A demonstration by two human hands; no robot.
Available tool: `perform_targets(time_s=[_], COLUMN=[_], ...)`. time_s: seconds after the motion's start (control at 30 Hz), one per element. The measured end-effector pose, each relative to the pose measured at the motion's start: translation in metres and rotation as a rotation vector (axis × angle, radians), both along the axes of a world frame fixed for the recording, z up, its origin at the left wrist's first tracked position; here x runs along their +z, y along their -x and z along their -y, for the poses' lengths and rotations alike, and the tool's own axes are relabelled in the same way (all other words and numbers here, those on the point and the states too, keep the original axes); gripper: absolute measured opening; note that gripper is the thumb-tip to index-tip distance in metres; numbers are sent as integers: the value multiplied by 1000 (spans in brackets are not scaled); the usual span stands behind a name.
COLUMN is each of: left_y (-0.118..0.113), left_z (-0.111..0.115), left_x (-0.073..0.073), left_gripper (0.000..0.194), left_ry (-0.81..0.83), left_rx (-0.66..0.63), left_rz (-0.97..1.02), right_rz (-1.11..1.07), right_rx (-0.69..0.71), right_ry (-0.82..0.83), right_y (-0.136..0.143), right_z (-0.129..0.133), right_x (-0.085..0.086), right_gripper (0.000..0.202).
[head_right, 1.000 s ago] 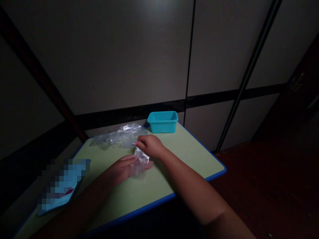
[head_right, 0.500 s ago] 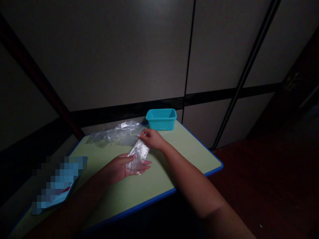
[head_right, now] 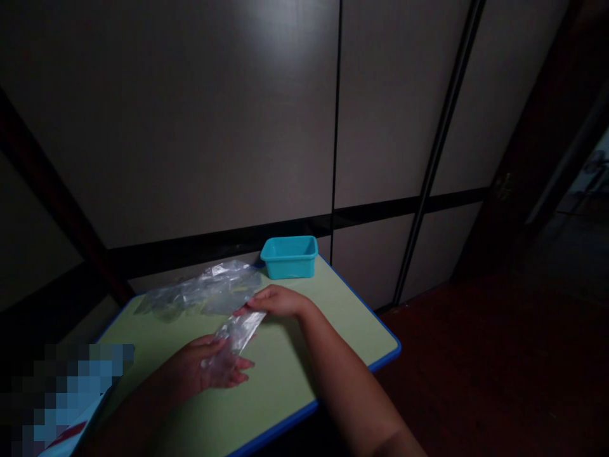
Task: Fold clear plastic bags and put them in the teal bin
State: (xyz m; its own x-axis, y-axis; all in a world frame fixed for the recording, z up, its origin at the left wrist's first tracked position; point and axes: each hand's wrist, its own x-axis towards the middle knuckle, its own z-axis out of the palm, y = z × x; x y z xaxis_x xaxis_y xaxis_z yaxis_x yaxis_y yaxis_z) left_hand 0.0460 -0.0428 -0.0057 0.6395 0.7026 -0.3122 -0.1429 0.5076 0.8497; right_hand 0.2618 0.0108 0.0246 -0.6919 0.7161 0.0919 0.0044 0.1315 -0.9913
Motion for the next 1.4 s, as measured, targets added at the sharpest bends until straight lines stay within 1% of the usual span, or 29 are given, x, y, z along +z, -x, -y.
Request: perform_targets(time_s=[0.1, 0.17, 0.27, 0.3, 0.37, 0.4, 0.43, 0.47, 0.53, 0.6, 0.67, 0.7, 0.77, 0.87, 0.93, 0.97, 1.03, 1.1, 1.17, 1.3, 1.4], left_y=[-1, 0, 4, 6, 10, 11, 11, 9, 0, -16, -37, -48, -69, -94, -103, -106, -110, -111, -110, -106, -97], left_z=[-2, -3, -5, -8, -17, -25, -33, -43, -66, -91, -117, -131, -157, -187, -198, -201, -201, -195, -184, -153, -124], left_x=[-2, 0, 7, 11, 22, 29, 35, 41, 52, 60, 64, 66, 66, 65, 65, 65, 66, 67, 68, 67, 67], left_gripper=[36, 41, 44, 44, 43, 43, 43, 42, 38, 35, 35, 35, 36, 37, 35, 31, 22, 13, 9, 21, 36], left_ry=[-2, -5, -60, -100, -193, -216, -274, -357, -520, -598, -650, -664, -669, -635, -600, -589, -578, -572, -568, -548, -513], left_rx=[3, 5, 5, 18, 105, 154, 218, 264, 344, 381, 427, 436, 435, 372, 316, 297, 274, 265, 266, 283, 306], left_rz=[-19, -47, -111, -153, -282, -378, -457, -525, -634, -734, -870, -900, -938, -981, -1002, -1004, -996, -983, -971, -962, -957], right_rz=[18, 30, 4, -14, -46, -73, -92, -106, -142, -192, -337, -399, -468, -438, -378, -354, -338, -355, -380, -541, -678], right_rx=[57, 28, -94, -145, -221, -251, -272, -303, -380, -459, -525, -559, -677, -953, -1039, -1057, -1083, -1120, -1185, -1335, -1425], right_ry=[100, 99, -17, -89, -193, -210, -218, -207, -150, -27, 128, 198, 291, 302, 301, 287, 189, 87, 50, 99, 90], right_y=[0, -3, -18, -26, -46, -56, -67, -78, -96, -108, -114, -115, -114, -111, -110, -110, -112, -114, -118, -123, -125], right_z=[-1, -1, 5, 10, 23, 31, 39, 47, 60, 68, 71, 71, 69, 65, 63, 62, 62, 62, 62, 63, 64], right_x=[0, 3, 14, 19, 27, 29, 28, 26, 13, -6, -25, -32, -42, -46, -46, -46, -46, -48, -49, -51, -49], right_gripper=[62, 65, 60, 57, 55, 56, 56, 55, 53, 51, 49, 49, 49, 53, 56, 56, 51, 45, 42, 42, 42])
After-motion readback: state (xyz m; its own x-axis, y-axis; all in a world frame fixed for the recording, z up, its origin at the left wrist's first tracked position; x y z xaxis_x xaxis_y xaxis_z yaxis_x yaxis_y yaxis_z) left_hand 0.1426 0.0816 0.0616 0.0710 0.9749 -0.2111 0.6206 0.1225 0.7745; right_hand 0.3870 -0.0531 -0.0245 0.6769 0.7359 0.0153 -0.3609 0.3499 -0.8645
